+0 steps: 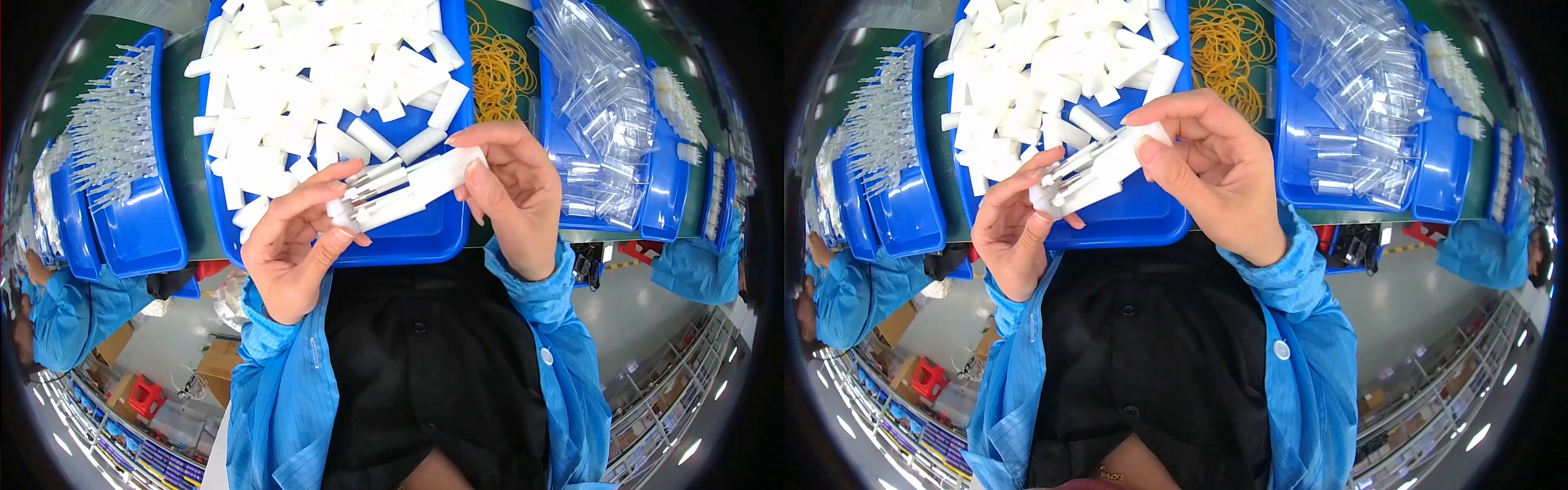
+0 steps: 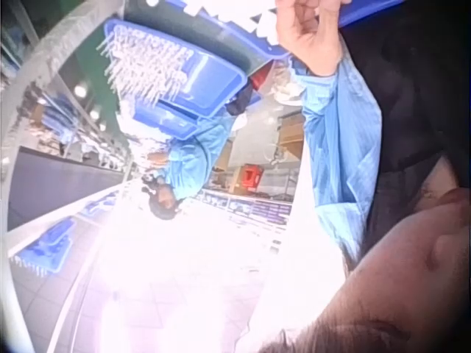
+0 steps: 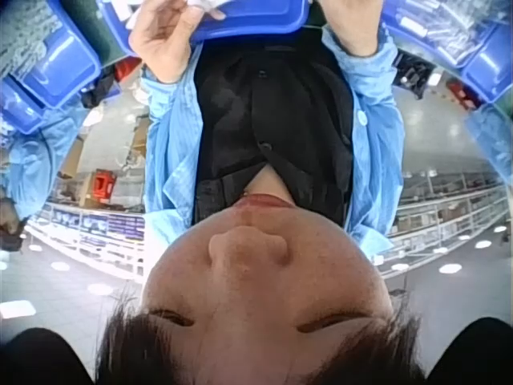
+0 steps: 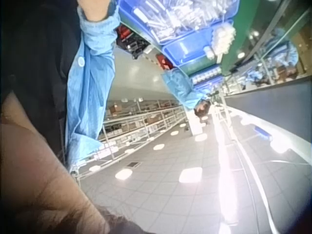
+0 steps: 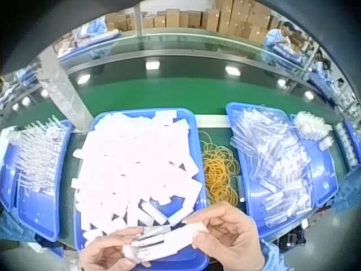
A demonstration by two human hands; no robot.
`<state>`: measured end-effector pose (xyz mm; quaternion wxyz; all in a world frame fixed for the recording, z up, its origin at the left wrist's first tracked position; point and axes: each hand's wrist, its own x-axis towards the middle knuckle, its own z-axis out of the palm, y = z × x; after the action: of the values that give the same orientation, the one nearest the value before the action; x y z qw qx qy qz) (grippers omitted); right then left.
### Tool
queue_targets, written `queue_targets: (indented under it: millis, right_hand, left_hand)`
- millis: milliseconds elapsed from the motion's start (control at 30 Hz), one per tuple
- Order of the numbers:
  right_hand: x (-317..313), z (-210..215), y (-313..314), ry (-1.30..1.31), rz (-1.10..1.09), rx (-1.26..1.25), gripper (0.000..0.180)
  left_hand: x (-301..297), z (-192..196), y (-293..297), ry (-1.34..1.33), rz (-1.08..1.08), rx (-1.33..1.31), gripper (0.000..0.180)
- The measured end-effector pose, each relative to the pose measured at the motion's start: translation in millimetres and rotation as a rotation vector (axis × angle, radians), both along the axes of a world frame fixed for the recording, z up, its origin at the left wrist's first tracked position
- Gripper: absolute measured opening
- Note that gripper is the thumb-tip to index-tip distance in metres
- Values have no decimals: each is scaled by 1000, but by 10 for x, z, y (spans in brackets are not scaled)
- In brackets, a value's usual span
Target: The person slides white foam sleeves onto the prongs of a plastic base, fits a clear plastic cover over the pieces, and secures the bundle with a rubber band before assembling another unit.
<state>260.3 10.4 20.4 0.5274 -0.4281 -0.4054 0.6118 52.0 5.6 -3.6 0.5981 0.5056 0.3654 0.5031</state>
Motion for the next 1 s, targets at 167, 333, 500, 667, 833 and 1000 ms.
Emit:
queue_targets:
  millis: [167,333,500,667,833,1000]
  right_hand:
    - [39,-37,6,-62,104,171,22]
    - [64,-25,1,-131,100,187,20]
    - [105,-106,-3,-81,6,199,13]
    - [78,-119,-21,22,-77,85,12]
    - [31,-106,12,-52,-32,191,20]
    - [19,-115,9,-155,36,330,25]
  left_hand:
    - [-6,-15,16,-51,16,-43,28]
    - [-2,-15,7,-109,-2,-59,28]
    - [22,8,11,-81,-18,-88,28]
    - [4,-4,13,-8,-61,-28,28]
    - [17,0,9,-15,-35,-26,27]
    - [10,-5,26,-77,-18,-88,26]
